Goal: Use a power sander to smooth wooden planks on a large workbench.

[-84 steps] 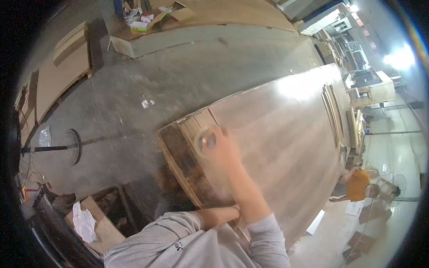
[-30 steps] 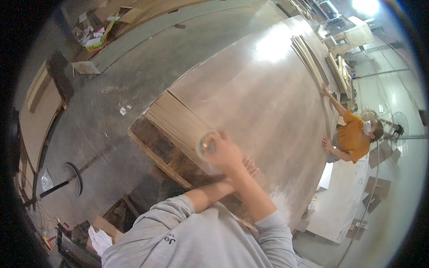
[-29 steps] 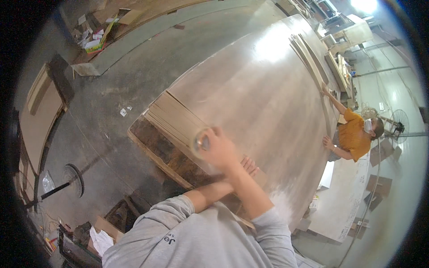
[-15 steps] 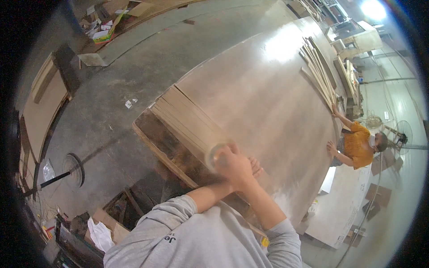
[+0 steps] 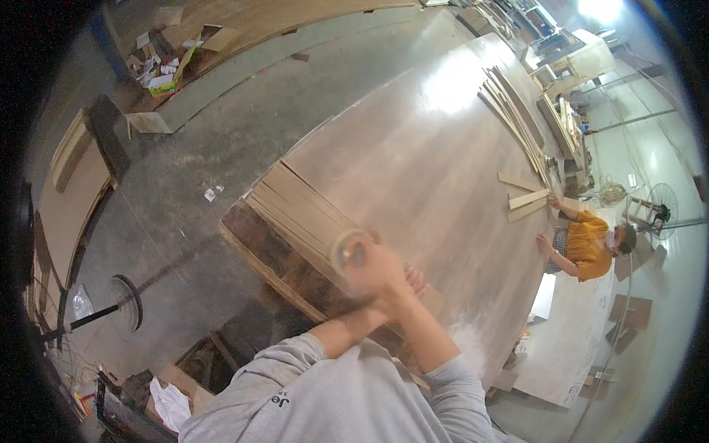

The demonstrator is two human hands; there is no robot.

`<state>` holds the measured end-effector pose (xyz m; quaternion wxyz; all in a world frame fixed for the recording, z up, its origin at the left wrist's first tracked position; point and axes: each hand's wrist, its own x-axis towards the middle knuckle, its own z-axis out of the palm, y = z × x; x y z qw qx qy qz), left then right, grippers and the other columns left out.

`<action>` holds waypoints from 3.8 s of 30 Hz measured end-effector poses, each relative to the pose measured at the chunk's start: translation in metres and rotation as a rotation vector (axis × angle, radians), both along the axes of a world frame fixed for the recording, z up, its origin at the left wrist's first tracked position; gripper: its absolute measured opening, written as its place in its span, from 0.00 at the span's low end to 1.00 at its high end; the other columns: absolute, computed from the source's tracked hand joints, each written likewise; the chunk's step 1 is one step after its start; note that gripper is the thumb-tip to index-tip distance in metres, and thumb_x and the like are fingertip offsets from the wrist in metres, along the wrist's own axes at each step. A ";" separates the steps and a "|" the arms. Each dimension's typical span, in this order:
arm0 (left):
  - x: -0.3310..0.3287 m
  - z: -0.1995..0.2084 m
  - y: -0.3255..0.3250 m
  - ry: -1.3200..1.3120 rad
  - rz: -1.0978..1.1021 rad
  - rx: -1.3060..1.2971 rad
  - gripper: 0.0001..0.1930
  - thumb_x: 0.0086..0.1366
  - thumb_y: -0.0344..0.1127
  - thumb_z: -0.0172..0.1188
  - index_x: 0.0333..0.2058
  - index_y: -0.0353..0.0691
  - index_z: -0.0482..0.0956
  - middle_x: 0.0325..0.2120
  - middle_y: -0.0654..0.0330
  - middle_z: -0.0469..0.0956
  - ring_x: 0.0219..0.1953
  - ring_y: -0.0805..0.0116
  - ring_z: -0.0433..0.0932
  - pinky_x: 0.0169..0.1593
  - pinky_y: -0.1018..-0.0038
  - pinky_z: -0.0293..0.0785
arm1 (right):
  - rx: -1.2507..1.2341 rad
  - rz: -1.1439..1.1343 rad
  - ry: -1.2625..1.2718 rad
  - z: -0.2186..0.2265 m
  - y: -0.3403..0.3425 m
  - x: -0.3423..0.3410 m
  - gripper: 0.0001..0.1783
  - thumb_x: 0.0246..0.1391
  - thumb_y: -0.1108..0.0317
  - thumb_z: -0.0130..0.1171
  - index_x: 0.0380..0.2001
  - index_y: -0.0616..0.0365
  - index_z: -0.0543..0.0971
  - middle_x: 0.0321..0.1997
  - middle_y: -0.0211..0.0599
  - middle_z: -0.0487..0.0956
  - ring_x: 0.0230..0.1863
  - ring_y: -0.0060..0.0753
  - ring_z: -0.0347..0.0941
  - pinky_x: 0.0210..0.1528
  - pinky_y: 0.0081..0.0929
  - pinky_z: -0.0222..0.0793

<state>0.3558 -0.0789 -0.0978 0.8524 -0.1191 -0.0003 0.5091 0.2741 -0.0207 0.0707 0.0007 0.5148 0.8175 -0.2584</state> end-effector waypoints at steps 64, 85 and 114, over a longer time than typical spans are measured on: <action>-0.042 0.061 0.009 2.485 -0.205 1.791 0.55 0.56 0.63 0.66 0.74 0.37 0.55 0.71 0.40 0.59 0.74 0.37 0.52 0.77 0.43 0.38 | 0.265 -0.847 0.275 0.060 0.027 0.177 0.25 0.49 0.60 0.72 0.47 0.61 0.78 0.36 0.37 0.78 0.36 0.29 0.74 0.41 0.31 0.73; -0.041 0.078 0.013 2.558 -0.309 1.739 0.61 0.52 0.65 0.72 0.75 0.40 0.50 0.69 0.37 0.58 0.73 0.37 0.53 0.76 0.46 0.43 | 0.251 -0.447 0.038 -0.034 -0.086 0.291 0.55 0.41 0.45 0.76 0.73 0.43 0.64 0.77 0.47 0.57 0.79 0.57 0.46 0.77 0.62 0.43; -0.509 0.101 0.069 2.726 -0.690 1.126 0.69 0.42 0.61 0.79 0.77 0.47 0.47 0.77 0.47 0.44 0.79 0.48 0.38 0.79 0.47 0.37 | 0.136 -0.284 -0.218 -0.054 -0.067 0.215 0.63 0.26 0.62 0.81 0.71 0.51 0.62 0.70 0.45 0.64 0.73 0.62 0.55 0.75 0.53 0.56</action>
